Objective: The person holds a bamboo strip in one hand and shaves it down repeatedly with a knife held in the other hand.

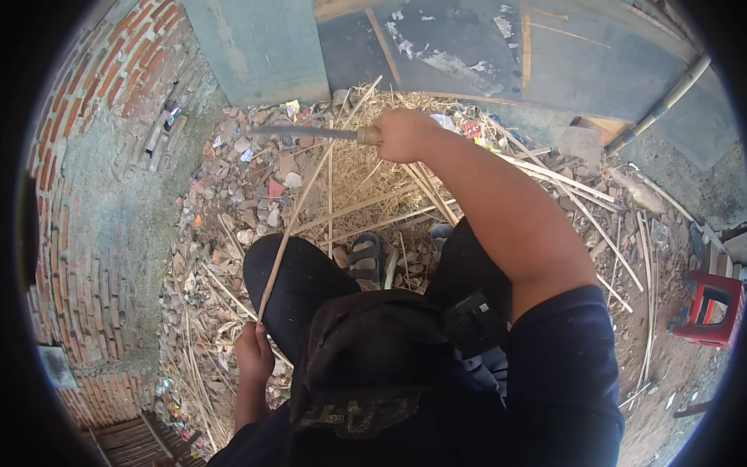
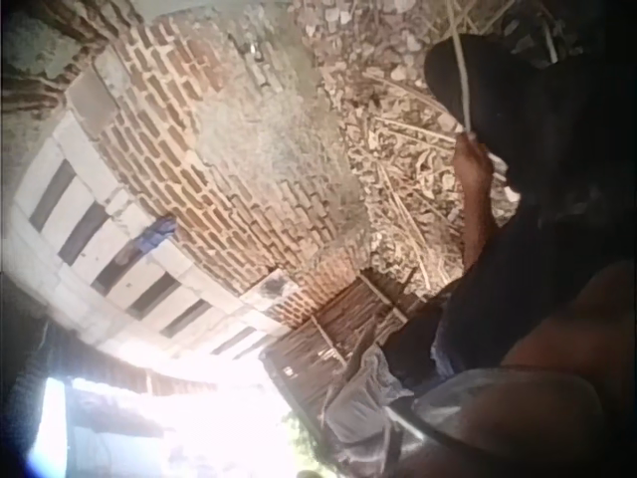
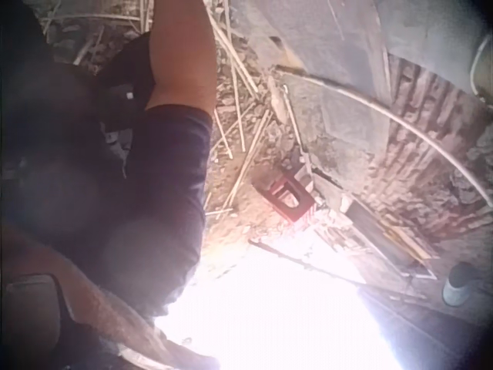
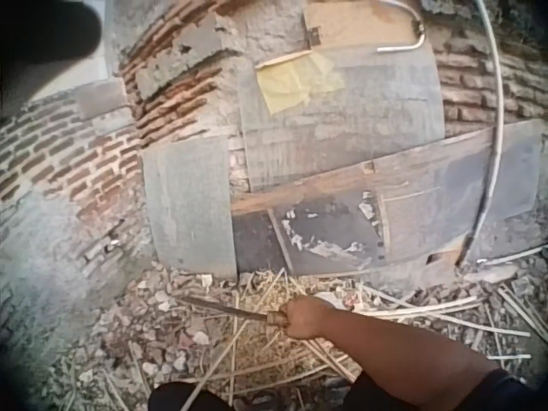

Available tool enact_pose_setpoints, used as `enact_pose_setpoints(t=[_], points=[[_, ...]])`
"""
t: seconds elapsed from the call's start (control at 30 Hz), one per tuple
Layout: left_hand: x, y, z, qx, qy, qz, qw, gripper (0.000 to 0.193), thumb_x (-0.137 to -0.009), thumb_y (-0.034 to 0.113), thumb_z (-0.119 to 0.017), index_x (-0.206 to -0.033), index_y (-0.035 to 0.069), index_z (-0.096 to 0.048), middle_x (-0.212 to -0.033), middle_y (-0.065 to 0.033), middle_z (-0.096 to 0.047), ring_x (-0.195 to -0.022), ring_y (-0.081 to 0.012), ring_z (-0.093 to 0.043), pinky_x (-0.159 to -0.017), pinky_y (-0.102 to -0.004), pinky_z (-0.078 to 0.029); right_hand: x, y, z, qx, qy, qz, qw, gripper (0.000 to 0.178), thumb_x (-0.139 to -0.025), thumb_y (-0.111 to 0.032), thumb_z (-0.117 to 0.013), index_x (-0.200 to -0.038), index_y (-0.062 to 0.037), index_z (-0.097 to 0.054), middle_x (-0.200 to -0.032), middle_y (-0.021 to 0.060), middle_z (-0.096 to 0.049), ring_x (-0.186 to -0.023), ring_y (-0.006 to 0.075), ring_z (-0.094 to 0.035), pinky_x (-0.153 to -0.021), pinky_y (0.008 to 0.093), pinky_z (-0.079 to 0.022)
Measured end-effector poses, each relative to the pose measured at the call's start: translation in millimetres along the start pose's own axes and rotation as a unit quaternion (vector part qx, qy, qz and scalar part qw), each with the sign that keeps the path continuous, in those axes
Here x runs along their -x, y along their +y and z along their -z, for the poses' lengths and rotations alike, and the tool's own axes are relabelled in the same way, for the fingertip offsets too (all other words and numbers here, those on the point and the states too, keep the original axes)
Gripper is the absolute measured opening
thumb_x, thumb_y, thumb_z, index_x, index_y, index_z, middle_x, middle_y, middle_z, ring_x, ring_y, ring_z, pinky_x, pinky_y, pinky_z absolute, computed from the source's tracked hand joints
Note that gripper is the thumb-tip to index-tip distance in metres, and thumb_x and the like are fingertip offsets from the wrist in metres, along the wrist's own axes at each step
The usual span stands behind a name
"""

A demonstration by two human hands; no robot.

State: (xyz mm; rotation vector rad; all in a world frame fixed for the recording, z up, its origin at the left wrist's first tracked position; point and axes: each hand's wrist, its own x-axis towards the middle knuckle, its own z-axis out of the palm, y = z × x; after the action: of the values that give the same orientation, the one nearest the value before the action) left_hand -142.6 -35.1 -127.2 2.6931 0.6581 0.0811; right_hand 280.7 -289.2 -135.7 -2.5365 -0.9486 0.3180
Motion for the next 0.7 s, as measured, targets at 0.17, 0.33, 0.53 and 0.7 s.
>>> enact_pose_setpoints(t=[0.17,0.33,0.53,0.7], points=[[-3.6,-6.8,11.5,0.042,-0.075,0.065,0.994,0.042,-0.107,0.031,-0.041,-0.081,0.0,-0.049,-0.061,-0.0199,-0.053,-0.056,-0.036,-0.057,-0.054,-0.0441,-0.041,9.4,-30.1,-9.8,0.0,-0.069,0.072,0.995,0.014,-0.079,-0.02,-0.063,-0.084,-0.0073,-0.066,-0.079,0.0152,-0.068,-0.078,0.0351,-0.067,-0.074,0.0464,-0.054],[-9.1,-5.8,1.9,0.07,-0.046,0.002,0.997,0.045,-0.107,0.034,-0.039,-0.079,0.0,-0.049,-0.059,-0.0139,-0.049,-0.054,-0.0241,-0.048,-0.054,-0.0393,-0.039,0.7,-15.4,-8.0,-0.04,-0.073,0.055,0.995,0.013,-0.075,-0.019,-0.065,-0.082,-0.0072,-0.065,-0.079,0.0159,-0.068,-0.079,0.0352,-0.067,-0.074,0.0466,-0.053],[-3.1,-12.5,5.3,0.072,-0.064,0.012,0.995,0.045,-0.108,0.032,-0.036,-0.079,0.0,-0.05,-0.06,-0.0162,-0.048,-0.054,-0.0261,-0.049,-0.054,-0.0408,-0.038,6.7,-45.5,-16.1,-0.007,-0.07,0.097,0.993,0.013,-0.074,-0.019,-0.066,-0.083,-0.0082,-0.065,-0.078,0.0155,-0.068,-0.08,0.0355,-0.068,-0.076,0.0465,-0.053],[-6.4,-10.5,-1.7,0.044,-0.012,-0.007,0.999,0.045,-0.108,0.033,-0.038,-0.079,0.0,-0.048,-0.06,-0.0165,-0.047,-0.054,-0.0271,-0.047,-0.054,-0.041,-0.037,2.8,-23.3,-2.7,-0.03,-0.069,0.053,0.996,0.014,-0.075,-0.017,-0.065,-0.084,-0.0066,-0.067,-0.08,0.0167,-0.068,-0.08,0.0352,-0.068,-0.075,0.0465,-0.053]])
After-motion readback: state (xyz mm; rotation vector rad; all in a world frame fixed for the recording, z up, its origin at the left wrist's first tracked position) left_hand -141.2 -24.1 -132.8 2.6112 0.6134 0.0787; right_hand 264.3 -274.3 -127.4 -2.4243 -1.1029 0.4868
